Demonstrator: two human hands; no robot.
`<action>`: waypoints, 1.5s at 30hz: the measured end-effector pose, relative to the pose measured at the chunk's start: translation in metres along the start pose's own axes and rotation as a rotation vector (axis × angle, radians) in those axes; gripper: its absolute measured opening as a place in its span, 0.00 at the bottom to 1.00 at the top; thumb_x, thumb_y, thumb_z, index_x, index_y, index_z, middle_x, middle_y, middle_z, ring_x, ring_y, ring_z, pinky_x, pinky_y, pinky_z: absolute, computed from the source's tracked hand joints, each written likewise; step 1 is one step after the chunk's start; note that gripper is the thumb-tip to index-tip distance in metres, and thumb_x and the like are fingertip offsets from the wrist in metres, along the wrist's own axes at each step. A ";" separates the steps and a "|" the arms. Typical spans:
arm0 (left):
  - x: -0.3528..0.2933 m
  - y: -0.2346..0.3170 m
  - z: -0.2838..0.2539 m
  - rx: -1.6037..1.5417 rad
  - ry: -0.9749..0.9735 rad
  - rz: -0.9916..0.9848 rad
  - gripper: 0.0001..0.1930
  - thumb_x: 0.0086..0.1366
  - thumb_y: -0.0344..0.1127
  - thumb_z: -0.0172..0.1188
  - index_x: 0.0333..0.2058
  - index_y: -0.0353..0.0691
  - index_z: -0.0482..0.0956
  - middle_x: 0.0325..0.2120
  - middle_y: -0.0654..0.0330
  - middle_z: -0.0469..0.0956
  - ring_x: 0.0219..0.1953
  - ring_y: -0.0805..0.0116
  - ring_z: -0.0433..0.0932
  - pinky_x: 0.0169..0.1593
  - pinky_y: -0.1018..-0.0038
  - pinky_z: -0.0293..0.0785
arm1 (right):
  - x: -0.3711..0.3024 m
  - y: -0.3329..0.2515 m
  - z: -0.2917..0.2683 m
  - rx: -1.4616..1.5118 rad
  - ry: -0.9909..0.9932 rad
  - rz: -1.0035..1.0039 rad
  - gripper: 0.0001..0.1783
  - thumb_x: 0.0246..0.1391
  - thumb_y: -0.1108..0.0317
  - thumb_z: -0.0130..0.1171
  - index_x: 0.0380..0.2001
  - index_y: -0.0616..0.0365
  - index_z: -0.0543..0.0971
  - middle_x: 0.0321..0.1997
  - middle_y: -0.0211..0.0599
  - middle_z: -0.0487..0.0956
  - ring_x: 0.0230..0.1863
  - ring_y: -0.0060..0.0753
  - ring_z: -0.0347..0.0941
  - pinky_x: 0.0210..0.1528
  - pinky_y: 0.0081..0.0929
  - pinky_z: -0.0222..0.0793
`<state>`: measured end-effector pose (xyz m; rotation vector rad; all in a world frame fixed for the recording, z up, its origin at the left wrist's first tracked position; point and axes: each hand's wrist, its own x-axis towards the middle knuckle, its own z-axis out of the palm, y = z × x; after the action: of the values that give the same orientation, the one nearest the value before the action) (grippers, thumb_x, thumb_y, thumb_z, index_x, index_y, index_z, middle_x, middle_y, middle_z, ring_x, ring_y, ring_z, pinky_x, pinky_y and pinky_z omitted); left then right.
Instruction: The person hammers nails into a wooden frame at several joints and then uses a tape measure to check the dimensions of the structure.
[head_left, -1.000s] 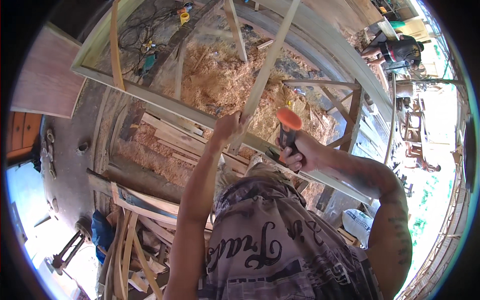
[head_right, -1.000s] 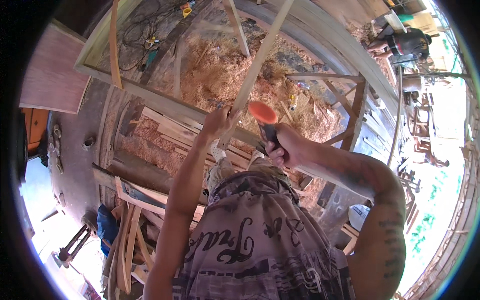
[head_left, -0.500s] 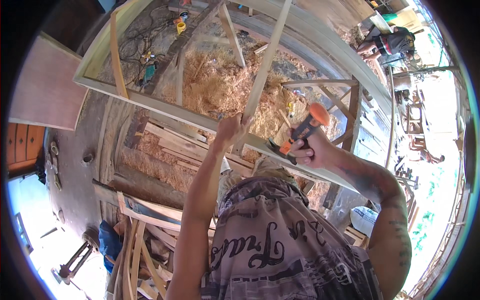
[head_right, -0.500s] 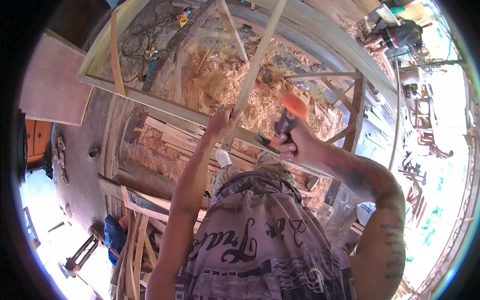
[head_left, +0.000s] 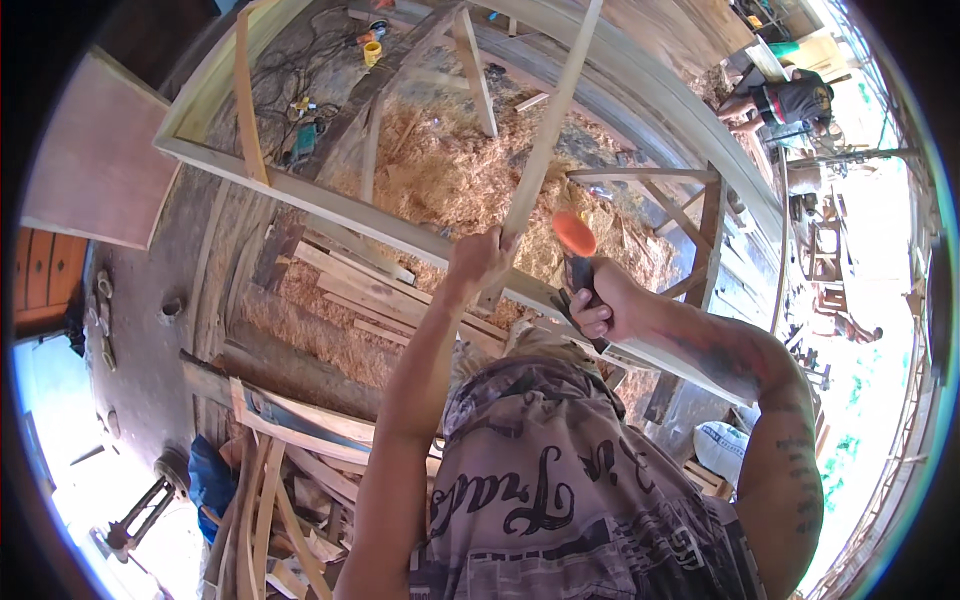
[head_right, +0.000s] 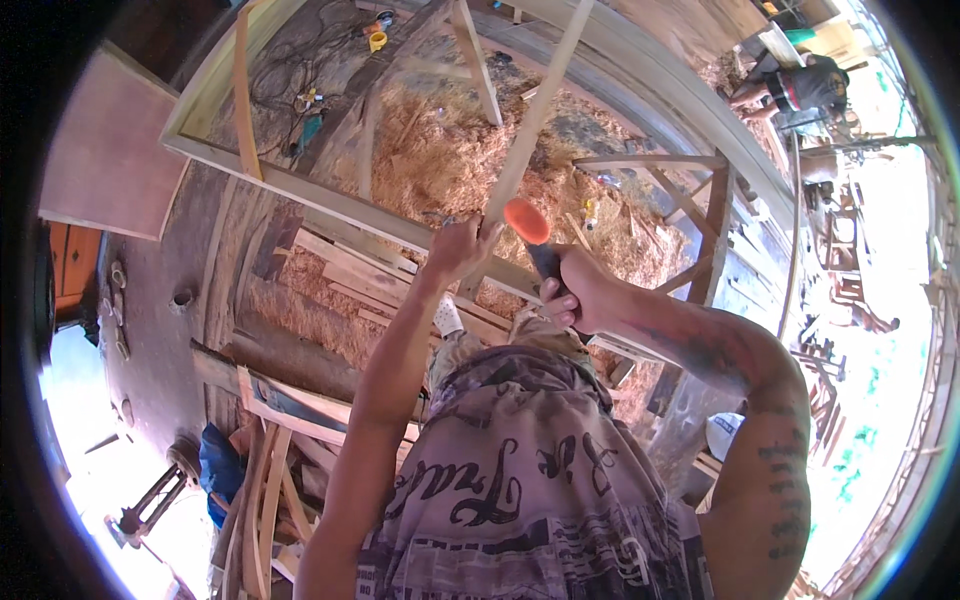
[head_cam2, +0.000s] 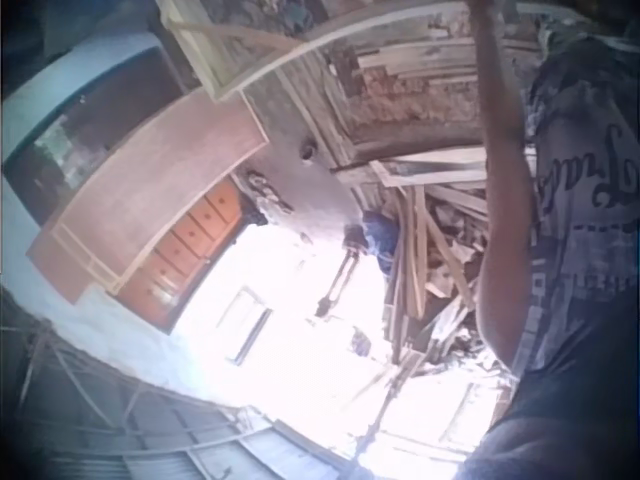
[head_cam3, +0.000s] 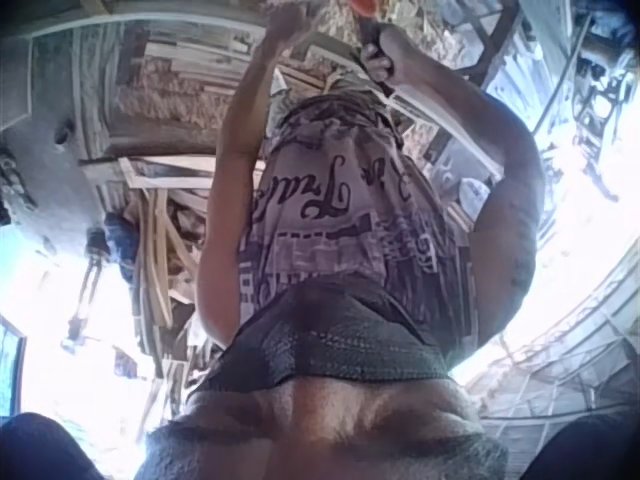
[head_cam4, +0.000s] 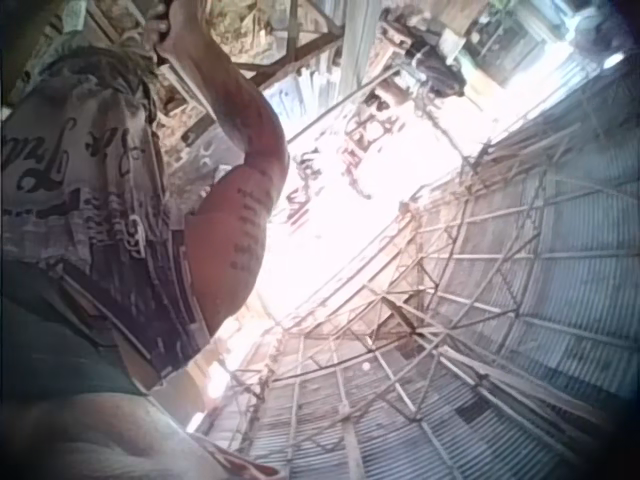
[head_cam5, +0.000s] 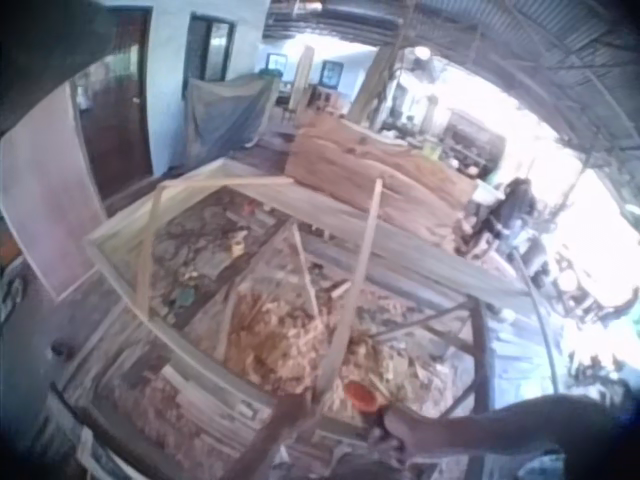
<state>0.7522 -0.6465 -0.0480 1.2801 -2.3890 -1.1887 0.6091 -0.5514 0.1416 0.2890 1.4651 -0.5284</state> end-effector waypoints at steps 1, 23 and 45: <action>-0.001 0.002 0.001 0.008 0.035 0.014 0.26 0.70 0.57 0.47 0.40 0.37 0.78 0.24 0.46 0.81 0.32 0.44 0.82 0.41 0.53 0.77 | 0.001 0.001 -0.004 0.000 0.000 0.005 0.16 0.65 0.49 0.39 0.27 0.43 0.69 0.14 0.16 0.60 0.08 0.13 0.45 0.12 0.22 0.41; 0.017 -0.031 -0.027 -0.062 0.487 -0.061 0.37 0.64 0.62 0.55 0.58 0.35 0.68 0.56 0.39 0.69 0.59 0.47 0.69 0.59 0.54 0.66 | -0.079 -0.037 -0.034 -1.874 -0.182 -1.031 0.19 0.51 0.48 0.65 0.32 0.53 0.79 0.16 0.28 0.73 0.21 0.35 0.72 0.29 0.39 0.66; 0.061 -0.111 -0.019 0.435 0.805 -0.698 0.49 0.56 0.57 0.63 0.70 0.47 0.49 0.72 0.44 0.37 0.74 0.47 0.33 0.71 0.42 0.33 | -0.055 0.064 -0.208 -0.102 -0.889 -1.829 0.20 0.61 0.49 0.56 0.21 0.49 0.81 0.19 0.26 0.75 0.21 0.28 0.73 0.26 0.27 0.69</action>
<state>0.7931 -0.7382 -0.1281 2.2766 -1.6548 -0.1038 0.4608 -0.3846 0.1668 -1.3752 0.4828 -1.6956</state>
